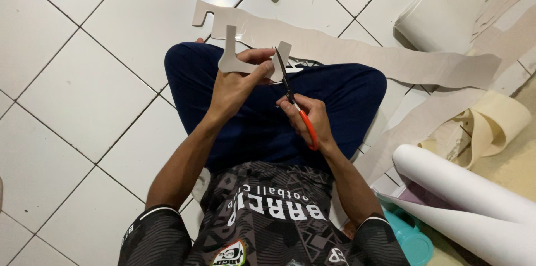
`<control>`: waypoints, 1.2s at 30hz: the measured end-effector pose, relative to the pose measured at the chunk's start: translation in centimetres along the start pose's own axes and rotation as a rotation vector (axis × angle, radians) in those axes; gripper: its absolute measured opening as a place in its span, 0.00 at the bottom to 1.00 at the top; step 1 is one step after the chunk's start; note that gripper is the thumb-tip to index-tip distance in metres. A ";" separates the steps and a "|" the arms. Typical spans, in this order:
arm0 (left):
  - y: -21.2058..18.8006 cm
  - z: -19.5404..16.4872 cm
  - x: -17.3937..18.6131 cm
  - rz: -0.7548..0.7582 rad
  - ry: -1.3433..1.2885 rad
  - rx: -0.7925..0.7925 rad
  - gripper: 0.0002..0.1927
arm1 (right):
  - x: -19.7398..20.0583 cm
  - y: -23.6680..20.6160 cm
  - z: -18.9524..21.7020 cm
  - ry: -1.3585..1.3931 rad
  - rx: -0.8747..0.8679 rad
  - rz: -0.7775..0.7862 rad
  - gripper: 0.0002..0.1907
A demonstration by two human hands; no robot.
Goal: The person sits on the floor cutting shapes out of thin white foam sheets with scissors, following drawn outlines. They trim curved pieces one at a time, set finished cutouts aside with other completed shapes, and continue cutting more pieces from the remaining foam.
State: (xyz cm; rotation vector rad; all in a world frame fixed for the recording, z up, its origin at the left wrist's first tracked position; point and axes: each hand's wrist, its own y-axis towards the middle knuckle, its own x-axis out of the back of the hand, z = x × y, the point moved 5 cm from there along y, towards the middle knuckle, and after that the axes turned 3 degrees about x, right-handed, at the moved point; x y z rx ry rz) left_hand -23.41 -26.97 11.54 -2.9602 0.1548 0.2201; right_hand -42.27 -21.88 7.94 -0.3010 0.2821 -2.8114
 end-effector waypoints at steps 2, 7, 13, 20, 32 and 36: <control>0.0 -0.1 -0.2 -0.004 0.041 -0.021 0.15 | -0.2 0.0 -0.1 0.075 0.012 0.031 0.23; -0.3 -0.1 -1.1 0.102 0.026 -0.013 0.15 | -0.3 0.5 0.2 0.134 0.137 0.084 0.27; -0.4 1.0 -1.3 0.066 -0.008 -0.003 0.14 | 0.3 0.3 -0.5 0.163 0.109 0.090 0.27; -0.8 4.4 -3.2 -0.027 -0.413 0.035 0.18 | -0.1 0.4 -1.8 0.317 0.120 0.038 0.22; -0.5 5.8 -4.5 -0.102 -0.460 0.067 0.20 | -0.8 0.4 -2.8 0.421 0.075 -0.091 0.21; -0.4 5.6 -4.6 -0.105 -0.426 0.052 0.20 | -0.9 0.5 -3.0 0.423 0.067 -0.141 0.22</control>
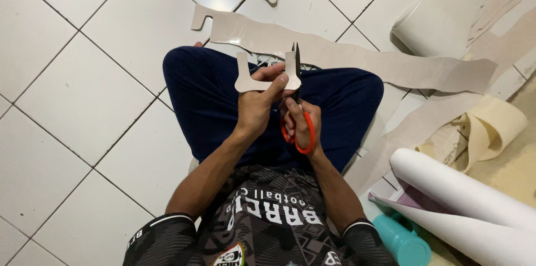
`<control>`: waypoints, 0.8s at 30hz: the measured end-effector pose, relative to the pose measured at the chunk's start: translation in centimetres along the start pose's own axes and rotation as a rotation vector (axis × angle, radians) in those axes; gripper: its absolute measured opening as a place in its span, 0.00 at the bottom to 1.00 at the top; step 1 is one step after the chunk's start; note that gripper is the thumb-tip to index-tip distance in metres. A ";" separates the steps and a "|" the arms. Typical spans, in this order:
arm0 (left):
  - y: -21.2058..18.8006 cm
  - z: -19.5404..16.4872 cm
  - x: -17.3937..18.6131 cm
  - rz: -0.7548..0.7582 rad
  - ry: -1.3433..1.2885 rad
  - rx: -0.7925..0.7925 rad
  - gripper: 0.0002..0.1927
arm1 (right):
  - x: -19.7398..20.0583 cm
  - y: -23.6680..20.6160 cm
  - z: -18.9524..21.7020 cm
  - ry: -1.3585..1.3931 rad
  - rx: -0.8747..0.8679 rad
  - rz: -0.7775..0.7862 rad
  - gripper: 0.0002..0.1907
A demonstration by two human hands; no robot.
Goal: The person sits on the floor cutting shapes out of thin white foam sheets with scissors, following drawn outlines. They trim curved pieces one at a time, set finished cutouts aside with other completed shapes, and continue cutting more pieces from the remaining foam.
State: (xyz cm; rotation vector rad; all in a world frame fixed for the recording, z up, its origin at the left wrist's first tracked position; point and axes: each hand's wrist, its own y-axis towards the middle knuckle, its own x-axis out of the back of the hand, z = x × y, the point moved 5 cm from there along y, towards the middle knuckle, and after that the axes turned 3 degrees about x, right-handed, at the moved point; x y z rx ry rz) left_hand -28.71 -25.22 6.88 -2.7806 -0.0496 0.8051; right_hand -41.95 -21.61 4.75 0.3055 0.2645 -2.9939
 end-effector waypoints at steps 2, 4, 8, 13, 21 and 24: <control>0.0 -0.5 -0.3 0.000 -0.001 -0.011 0.19 | 0.1 0.0 -0.2 0.020 0.006 -0.014 0.22; 0.0 -1.5 -0.6 -0.003 0.054 -0.029 0.19 | 0.4 0.3 -0.6 0.055 -0.003 -0.027 0.21; 0.2 -6.4 -0.7 0.017 0.218 -0.260 0.18 | 1.8 1.6 -1.5 0.084 -0.016 -0.067 0.19; 5.9 -10.8 0.5 0.081 0.273 -0.397 0.23 | 3.2 3.9 -4.7 0.127 -0.078 -0.075 0.20; 25.1 -7.3 12.0 -0.405 0.907 -0.196 0.44 | 3.0 7.7 -12.8 0.031 -0.267 -0.093 0.23; 26.2 -5.2 15.8 -0.519 1.328 0.012 0.32 | 3.6 9.1 -13.7 0.080 -0.266 -0.092 0.26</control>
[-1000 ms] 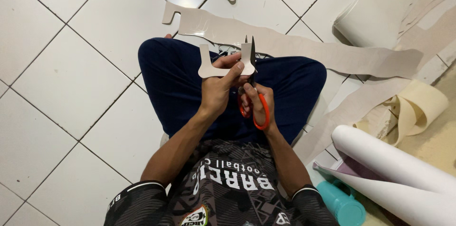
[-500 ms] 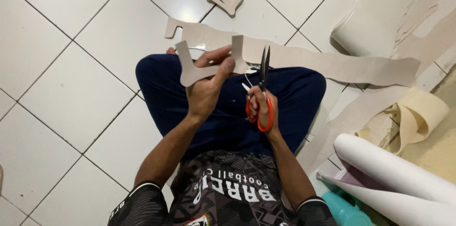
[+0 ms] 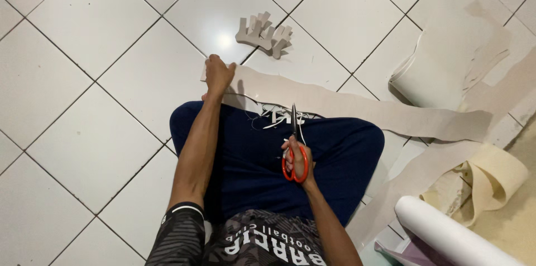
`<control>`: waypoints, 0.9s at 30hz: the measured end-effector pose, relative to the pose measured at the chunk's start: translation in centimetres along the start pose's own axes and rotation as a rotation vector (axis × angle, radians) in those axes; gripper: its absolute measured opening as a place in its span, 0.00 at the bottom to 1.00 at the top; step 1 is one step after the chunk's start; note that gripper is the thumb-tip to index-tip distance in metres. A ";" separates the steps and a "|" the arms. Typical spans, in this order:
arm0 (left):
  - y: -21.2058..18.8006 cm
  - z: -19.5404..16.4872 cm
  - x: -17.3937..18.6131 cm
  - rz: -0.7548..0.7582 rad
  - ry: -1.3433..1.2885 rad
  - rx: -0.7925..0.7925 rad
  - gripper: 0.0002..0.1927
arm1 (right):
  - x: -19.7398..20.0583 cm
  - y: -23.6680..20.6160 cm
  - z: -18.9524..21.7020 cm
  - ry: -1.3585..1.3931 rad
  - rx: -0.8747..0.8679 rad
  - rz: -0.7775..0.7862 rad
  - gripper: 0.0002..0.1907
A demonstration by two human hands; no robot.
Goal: The person sits on the floor cutting shapes out of thin white foam sheets with scissors, following drawn outlines. They trim curved pieces one at a time, set finished cutouts aside with other completed shapes, and continue cutting more pieces from the remaining foam.
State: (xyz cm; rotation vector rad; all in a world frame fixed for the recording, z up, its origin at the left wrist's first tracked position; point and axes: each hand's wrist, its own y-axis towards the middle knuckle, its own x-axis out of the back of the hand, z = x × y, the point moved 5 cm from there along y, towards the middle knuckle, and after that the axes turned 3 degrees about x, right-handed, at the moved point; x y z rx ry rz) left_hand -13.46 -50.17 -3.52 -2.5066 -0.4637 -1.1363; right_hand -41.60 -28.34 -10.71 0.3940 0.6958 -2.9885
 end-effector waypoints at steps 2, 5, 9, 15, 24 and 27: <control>0.4 0.3 -1.3 0.052 0.169 -0.026 0.28 | 0.2 0.9 0.0 0.032 -0.011 0.017 0.26; 0.8 0.6 -2.5 0.175 0.490 0.151 0.30 | 0.5 1.5 0.0 0.064 -0.025 0.019 0.27; 0.8 0.0 -3.7 0.298 0.513 0.228 0.34 | 0.7 2.2 0.1 0.113 -0.038 -0.005 0.27; 0.3 -1.3 -3.8 0.054 0.028 0.067 0.42 | 0.5 3.0 1.0 0.170 -0.011 0.001 0.26; -5.9 -3.5 -6.6 0.423 -1.092 0.296 0.18 | 0.3 2.1 2.4 0.140 -0.027 -0.012 0.27; -7.1 -4.8 -6.9 0.543 -1.026 0.230 0.15 | 0.0 1.7 3.0 0.153 -0.023 -0.007 0.28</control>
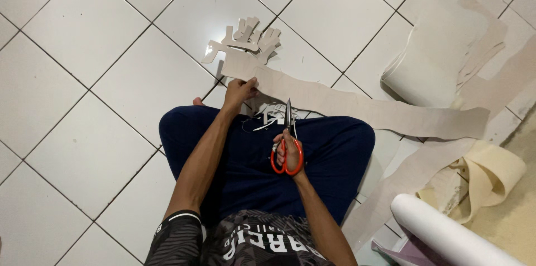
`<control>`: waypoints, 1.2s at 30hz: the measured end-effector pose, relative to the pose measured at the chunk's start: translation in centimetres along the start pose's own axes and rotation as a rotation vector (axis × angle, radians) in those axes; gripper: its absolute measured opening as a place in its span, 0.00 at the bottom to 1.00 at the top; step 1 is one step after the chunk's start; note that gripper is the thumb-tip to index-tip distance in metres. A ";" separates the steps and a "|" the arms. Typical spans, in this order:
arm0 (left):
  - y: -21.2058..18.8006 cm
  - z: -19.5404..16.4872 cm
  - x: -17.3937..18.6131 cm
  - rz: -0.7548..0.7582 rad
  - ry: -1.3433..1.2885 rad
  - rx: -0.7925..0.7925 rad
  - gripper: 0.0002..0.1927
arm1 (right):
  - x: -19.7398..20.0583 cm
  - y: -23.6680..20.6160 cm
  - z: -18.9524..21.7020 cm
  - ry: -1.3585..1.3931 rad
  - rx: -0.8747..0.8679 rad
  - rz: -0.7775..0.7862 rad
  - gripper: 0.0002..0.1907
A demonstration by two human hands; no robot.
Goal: The person sits on the floor cutting shapes out of thin white foam sheets with scissors, following drawn outlines. They trim curved pieces one at a time, set finished cutouts aside with other completed shapes, and continue cutting more pieces from the remaining foam.
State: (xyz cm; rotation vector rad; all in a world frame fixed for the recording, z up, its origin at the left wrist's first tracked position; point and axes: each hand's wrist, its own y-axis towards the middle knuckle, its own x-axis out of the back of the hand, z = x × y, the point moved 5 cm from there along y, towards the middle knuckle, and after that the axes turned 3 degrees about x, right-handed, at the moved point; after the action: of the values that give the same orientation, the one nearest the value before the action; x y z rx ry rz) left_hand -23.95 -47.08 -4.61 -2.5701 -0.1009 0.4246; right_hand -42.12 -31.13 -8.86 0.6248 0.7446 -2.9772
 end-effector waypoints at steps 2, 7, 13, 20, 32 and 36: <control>-0.4 -0.4 -0.3 -0.004 0.031 -0.033 0.15 | -0.3 -0.2 0.4 0.006 0.005 0.006 0.27; -1.7 -1.0 -0.1 0.045 -0.031 -0.090 0.15 | -0.5 -1.2 0.4 -0.008 -0.014 -0.011 0.28; -4.2 -0.4 0.0 0.095 -0.108 -0.136 0.15 | -0.7 -2.3 0.0 0.016 0.000 0.008 0.28; -7.3 0.8 -0.5 0.138 -0.240 -0.127 0.14 | -0.7 -4.0 0.0 -0.072 0.068 0.009 0.28; -12.6 5.7 -0.3 0.048 -0.464 -0.146 0.18 | -2.2 -11.1 -2.1 -0.197 0.120 0.199 0.33; -13.7 6.2 -0.7 0.051 -0.543 -0.187 0.17 | -2.9 -12.1 -1.1 -0.246 0.158 0.226 0.38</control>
State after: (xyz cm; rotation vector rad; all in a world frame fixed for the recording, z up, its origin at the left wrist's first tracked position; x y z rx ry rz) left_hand -26.45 -32.40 -2.34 -2.5690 -0.2782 1.1723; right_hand -40.32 -20.19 -3.21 0.3109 0.3966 -2.8468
